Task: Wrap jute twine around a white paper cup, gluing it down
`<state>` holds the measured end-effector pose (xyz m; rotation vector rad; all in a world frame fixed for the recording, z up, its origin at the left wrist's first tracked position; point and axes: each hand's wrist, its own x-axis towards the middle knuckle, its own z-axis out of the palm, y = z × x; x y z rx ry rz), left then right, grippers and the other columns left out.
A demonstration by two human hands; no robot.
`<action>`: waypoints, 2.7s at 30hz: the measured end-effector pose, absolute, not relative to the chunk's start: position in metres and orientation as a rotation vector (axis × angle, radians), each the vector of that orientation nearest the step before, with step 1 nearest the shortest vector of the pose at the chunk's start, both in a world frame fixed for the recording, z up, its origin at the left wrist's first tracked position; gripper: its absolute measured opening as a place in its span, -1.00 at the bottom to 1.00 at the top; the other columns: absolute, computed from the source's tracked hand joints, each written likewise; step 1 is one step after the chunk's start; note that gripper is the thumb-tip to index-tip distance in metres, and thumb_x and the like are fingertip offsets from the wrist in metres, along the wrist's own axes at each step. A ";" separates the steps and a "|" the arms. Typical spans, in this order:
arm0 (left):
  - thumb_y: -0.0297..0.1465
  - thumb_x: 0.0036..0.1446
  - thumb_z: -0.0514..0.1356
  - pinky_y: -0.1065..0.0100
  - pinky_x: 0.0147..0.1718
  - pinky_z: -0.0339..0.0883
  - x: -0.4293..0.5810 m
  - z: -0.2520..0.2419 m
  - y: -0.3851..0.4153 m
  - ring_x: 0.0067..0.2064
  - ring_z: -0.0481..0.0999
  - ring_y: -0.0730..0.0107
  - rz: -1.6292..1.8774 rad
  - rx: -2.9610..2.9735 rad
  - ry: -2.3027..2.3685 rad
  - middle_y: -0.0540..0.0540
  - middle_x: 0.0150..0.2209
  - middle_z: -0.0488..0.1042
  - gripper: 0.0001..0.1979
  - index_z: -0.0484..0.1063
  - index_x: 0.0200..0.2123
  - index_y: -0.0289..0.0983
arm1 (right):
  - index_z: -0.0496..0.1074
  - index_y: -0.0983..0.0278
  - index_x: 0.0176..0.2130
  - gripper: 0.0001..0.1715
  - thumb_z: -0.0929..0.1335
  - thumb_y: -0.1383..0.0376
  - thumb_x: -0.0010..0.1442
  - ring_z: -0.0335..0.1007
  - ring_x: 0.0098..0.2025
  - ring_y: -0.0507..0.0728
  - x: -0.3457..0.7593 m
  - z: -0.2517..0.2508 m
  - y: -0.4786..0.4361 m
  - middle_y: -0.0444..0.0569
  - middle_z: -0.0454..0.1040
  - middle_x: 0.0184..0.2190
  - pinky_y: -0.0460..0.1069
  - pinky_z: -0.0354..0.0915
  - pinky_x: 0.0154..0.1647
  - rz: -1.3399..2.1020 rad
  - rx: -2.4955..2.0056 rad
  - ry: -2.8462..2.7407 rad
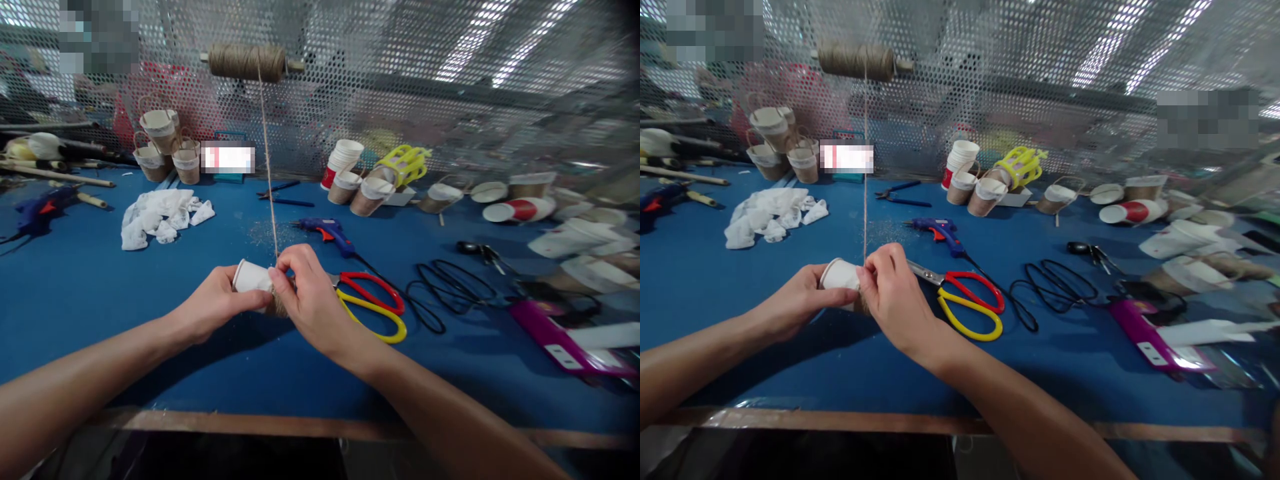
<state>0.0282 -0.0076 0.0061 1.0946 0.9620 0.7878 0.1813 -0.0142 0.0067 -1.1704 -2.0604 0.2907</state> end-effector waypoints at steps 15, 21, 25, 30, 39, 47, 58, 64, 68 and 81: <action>-0.51 -0.29 0.26 0.45 -0.45 0.20 0.026 0.004 -0.008 -0.52 0.31 0.54 0.858 1.070 0.968 0.04 -0.57 0.39 -0.86 0.41 -0.53 -0.37 | 0.20 0.25 -0.34 -0.89 0.18 0.29 0.23 0.22 -0.29 0.08 0.184 0.006 -0.009 -0.02 0.26 -0.35 0.03 0.24 -0.25 0.420 -1.170 -1.973; -0.50 -0.25 0.29 0.46 -0.40 0.24 0.022 -0.002 -0.003 -0.49 0.35 0.53 0.938 1.051 0.958 0.00 -0.52 0.45 -0.83 0.46 -0.46 -0.38 | 0.23 0.25 -0.30 -0.88 0.18 0.26 0.23 0.28 -0.28 0.08 0.190 0.011 -0.005 -0.02 0.32 -0.34 0.04 0.24 -0.25 0.443 -1.247 -1.853; -0.47 -0.26 0.29 0.45 -0.42 0.24 0.020 0.000 -0.004 -0.49 0.35 0.51 0.936 1.135 0.973 -0.01 -0.51 0.45 -0.81 0.46 -0.46 -0.38 | 0.27 0.27 -0.32 -0.84 0.21 0.23 0.21 0.31 -0.29 0.10 0.206 0.015 0.006 0.00 0.37 -0.35 0.05 0.26 -0.27 0.398 -1.305 -1.804; -0.43 -0.26 0.27 0.47 -0.55 0.16 0.023 0.009 -0.010 -0.57 0.23 0.56 0.870 1.286 0.988 0.03 -0.60 0.36 -0.84 0.41 -0.51 -0.36 | 0.36 0.31 -0.35 -0.71 0.24 0.14 0.17 0.35 -0.34 0.10 0.221 0.029 0.017 0.01 0.45 -0.37 0.06 0.29 -0.28 0.548 -1.370 -1.766; -0.50 -0.06 0.14 0.36 -0.35 0.26 0.020 0.008 -0.020 -0.41 0.37 0.39 0.925 2.063 0.790 -0.06 -0.49 0.46 -0.93 0.41 -0.52 -0.31 | 0.37 0.33 -0.26 -0.77 0.27 0.21 0.16 0.36 -0.31 0.04 0.188 0.038 -0.008 -0.02 0.45 -0.32 -0.04 0.30 -0.32 0.991 -1.155 -1.993; -0.58 -0.05 0.09 0.14 -0.09 0.21 0.020 0.009 -0.034 -0.12 0.44 0.11 0.861 2.547 0.261 -0.22 -0.23 0.56 -0.68 0.44 -0.18 -0.28 | 0.39 0.28 -0.29 -0.68 0.25 0.09 0.17 0.37 -0.30 0.06 0.215 0.043 -0.005 -0.03 0.46 -0.34 -0.01 0.32 -0.23 0.911 -1.231 -1.795; -0.47 -0.03 0.18 0.38 -0.38 0.29 0.017 0.006 -0.019 -0.43 0.42 0.40 0.909 1.826 0.805 -0.08 -0.45 0.51 -0.95 0.44 -0.49 -0.32 | 0.41 0.31 -0.30 -0.65 0.23 0.10 0.19 0.38 -0.32 0.10 0.239 0.031 0.015 0.02 0.47 -0.36 0.04 0.32 -0.28 0.686 -1.396 -1.821; -0.43 -0.18 0.32 0.45 -0.37 0.28 0.013 -0.010 0.004 -0.43 0.40 0.48 1.000 1.172 0.941 -0.04 -0.45 0.50 -0.80 0.48 -0.39 -0.36 | 0.40 0.33 -0.30 -0.70 0.26 0.14 0.16 0.38 -0.36 0.09 0.245 0.038 0.020 0.02 0.48 -0.37 0.05 0.33 -0.30 0.640 -1.454 -1.894; -0.45 -0.19 0.33 0.47 -0.37 0.27 0.017 -0.015 0.006 -0.45 0.40 0.51 0.980 1.091 0.913 -0.01 -0.47 0.51 -0.81 0.50 -0.41 -0.36 | 0.38 0.31 -0.21 -0.75 0.31 0.22 0.12 0.38 -0.24 0.09 0.215 0.034 0.001 0.02 0.44 -0.23 0.03 0.33 -0.21 0.706 -1.307 -2.052; -0.53 -0.29 0.32 0.45 -0.36 0.28 0.022 -0.007 0.004 -0.44 0.44 0.47 0.974 0.898 0.932 -0.02 -0.47 0.53 -0.81 0.50 -0.45 -0.36 | 0.28 0.28 -0.07 -0.65 0.33 0.26 0.11 0.33 -0.14 0.10 0.202 0.012 -0.009 0.03 0.34 -0.12 0.06 0.34 -0.12 0.704 -1.241 -2.083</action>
